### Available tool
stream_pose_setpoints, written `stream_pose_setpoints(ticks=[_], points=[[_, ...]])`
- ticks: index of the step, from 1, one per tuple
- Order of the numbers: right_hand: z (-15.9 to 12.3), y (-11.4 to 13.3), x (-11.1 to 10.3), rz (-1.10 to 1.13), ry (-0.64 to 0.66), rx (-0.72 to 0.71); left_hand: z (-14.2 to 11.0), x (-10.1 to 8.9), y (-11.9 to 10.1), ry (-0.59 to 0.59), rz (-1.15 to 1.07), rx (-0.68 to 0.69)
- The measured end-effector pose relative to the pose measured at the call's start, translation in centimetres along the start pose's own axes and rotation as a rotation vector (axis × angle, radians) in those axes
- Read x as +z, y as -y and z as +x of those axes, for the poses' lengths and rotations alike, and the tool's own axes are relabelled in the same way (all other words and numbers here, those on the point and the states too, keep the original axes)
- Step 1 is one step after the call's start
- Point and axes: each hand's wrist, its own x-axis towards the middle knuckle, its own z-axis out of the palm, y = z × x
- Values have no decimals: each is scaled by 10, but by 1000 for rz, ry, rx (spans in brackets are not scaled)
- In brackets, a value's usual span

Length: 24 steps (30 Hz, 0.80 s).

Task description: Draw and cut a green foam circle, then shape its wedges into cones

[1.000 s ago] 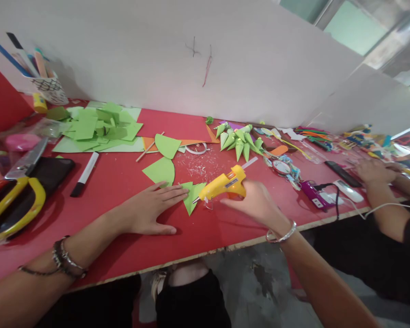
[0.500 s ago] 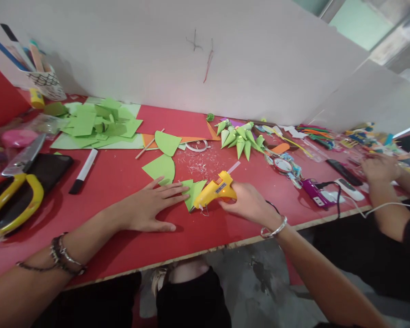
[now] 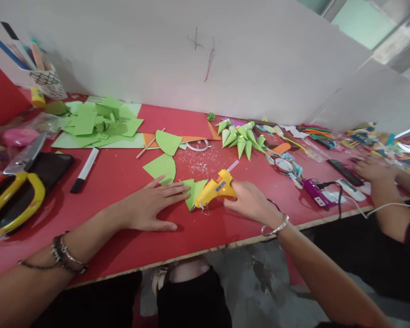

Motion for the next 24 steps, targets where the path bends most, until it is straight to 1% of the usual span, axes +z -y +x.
stream_pose_setpoints(ticks=[4, 8, 15, 24], points=[[0, 0, -2, -1, 22, -5, 0, -2, -1, 26, 17, -26], [0, -1, -1, 17, -2, -38, -1, -1, 1, 46, 41, -26], [1, -1, -2, 20, -19, -53, -1, 2, 2, 12, 69, -21], [1, -4, -2, -20, -48, -42, -3, 5, 5, -34, 41, -14]])
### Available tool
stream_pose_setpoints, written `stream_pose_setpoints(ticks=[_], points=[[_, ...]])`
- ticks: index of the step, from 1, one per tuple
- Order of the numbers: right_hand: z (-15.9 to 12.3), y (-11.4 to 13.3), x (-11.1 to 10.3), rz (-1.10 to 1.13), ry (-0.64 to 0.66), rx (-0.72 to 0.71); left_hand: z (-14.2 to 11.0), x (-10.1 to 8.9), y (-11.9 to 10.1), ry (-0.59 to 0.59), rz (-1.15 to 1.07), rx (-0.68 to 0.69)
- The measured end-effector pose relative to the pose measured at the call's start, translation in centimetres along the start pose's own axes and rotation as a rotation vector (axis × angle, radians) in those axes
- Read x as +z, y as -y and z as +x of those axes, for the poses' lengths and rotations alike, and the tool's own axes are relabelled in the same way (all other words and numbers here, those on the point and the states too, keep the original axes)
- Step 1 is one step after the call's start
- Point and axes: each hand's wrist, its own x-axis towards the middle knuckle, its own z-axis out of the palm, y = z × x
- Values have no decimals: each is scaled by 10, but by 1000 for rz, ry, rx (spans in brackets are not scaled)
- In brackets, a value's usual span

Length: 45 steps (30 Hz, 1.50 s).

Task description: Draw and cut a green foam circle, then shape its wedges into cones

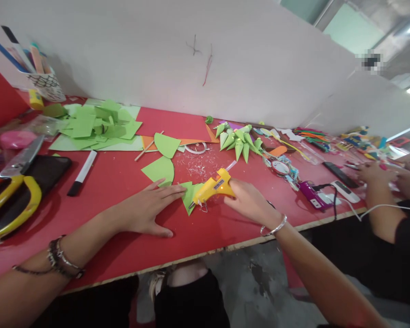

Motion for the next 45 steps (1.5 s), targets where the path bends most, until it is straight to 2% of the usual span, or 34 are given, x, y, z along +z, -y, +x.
stream_pose_setpoints(ticks=[6, 13, 22, 31, 45], points=[[2, -1, 0, 0, 5, 4, 0, -1, -1, -10, 23, -2], [5, -2, 0, -15, 4, 50, 2, -3, -1, -86, 25, 7], [11, -5, 3, -18, -16, 96, 2, -6, -3, -52, 26, -37], [18, -7, 2, 7, -17, 124, 2, -6, -1, -85, 1, 21], [28, -11, 6, -11, -53, 129, 2, -7, -2, -81, 14, 22]])
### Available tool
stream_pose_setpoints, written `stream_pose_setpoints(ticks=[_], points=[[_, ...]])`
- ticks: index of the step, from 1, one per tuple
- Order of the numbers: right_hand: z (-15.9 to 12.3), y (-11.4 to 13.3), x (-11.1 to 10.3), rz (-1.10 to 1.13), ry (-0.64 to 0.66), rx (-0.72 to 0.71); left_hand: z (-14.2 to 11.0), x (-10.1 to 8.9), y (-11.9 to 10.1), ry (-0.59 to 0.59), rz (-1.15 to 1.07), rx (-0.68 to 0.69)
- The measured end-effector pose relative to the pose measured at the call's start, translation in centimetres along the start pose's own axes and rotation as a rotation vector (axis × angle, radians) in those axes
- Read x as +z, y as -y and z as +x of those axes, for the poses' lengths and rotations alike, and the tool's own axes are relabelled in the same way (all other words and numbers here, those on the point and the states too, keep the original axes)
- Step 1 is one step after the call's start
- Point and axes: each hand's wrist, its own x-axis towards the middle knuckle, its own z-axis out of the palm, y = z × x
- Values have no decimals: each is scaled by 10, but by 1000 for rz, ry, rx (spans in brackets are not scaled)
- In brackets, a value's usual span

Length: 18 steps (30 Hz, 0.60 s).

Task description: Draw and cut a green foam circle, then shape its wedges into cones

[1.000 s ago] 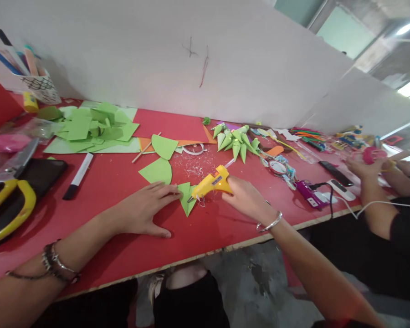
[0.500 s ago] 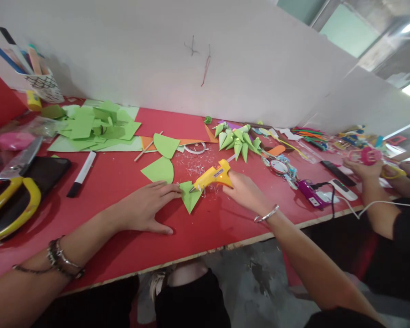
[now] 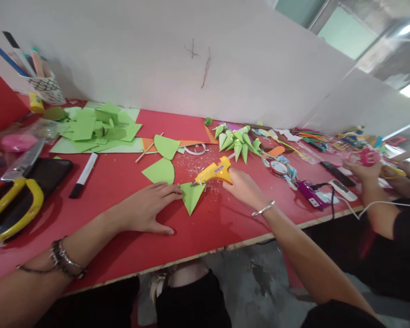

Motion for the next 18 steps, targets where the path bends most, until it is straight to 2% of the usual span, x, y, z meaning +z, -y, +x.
stream_pose_setpoints(ticks=[3, 9, 13, 18], points=[[4, -1, 3, 19, -40, 18, 0, -1, 0, 3, 6, -3], [9, -21, 6, 176, -254, 180, -1, 0, 1, 8, 2, -9], [8, -50, 18, 257, -270, 294, -2, 2, 2, 3, 0, -5], [2, -71, 33, 224, -249, 286, -3, 4, 1, 27, 19, -3]])
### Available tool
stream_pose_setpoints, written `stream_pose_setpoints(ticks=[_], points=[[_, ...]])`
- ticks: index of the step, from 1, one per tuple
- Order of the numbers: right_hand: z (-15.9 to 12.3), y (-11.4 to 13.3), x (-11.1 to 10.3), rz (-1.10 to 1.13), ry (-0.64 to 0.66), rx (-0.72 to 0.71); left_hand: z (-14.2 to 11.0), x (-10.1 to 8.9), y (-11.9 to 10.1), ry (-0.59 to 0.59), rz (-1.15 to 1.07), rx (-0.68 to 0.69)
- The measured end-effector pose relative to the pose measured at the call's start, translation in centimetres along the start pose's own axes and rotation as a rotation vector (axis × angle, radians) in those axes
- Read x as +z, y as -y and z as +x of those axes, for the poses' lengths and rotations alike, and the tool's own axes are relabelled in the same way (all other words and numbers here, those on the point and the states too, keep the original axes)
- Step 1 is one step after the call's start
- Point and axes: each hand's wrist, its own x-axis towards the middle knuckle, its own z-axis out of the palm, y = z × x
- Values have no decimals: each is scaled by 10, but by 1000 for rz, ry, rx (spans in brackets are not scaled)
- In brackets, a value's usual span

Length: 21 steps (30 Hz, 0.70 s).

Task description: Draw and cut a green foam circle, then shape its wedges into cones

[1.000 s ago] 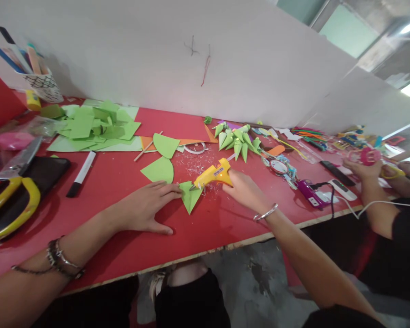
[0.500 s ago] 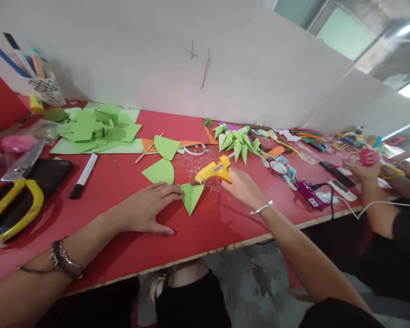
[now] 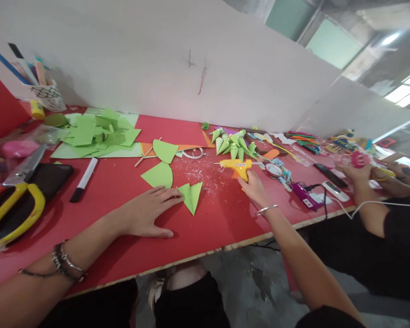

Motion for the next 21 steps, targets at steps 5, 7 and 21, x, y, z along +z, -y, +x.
stream_pose_setpoints(ticks=[5, 7, 21], points=[[-3, -8, -1, -82, 15, -33, 0, -1, 0, -1, -5, -8], [-5, -11, -3, -78, 15, -30, -1, -1, 0, -13, -13, -6], [-75, 90, 12, 367, 273, -503, 1, -4, -3, 5, -2, -5]])
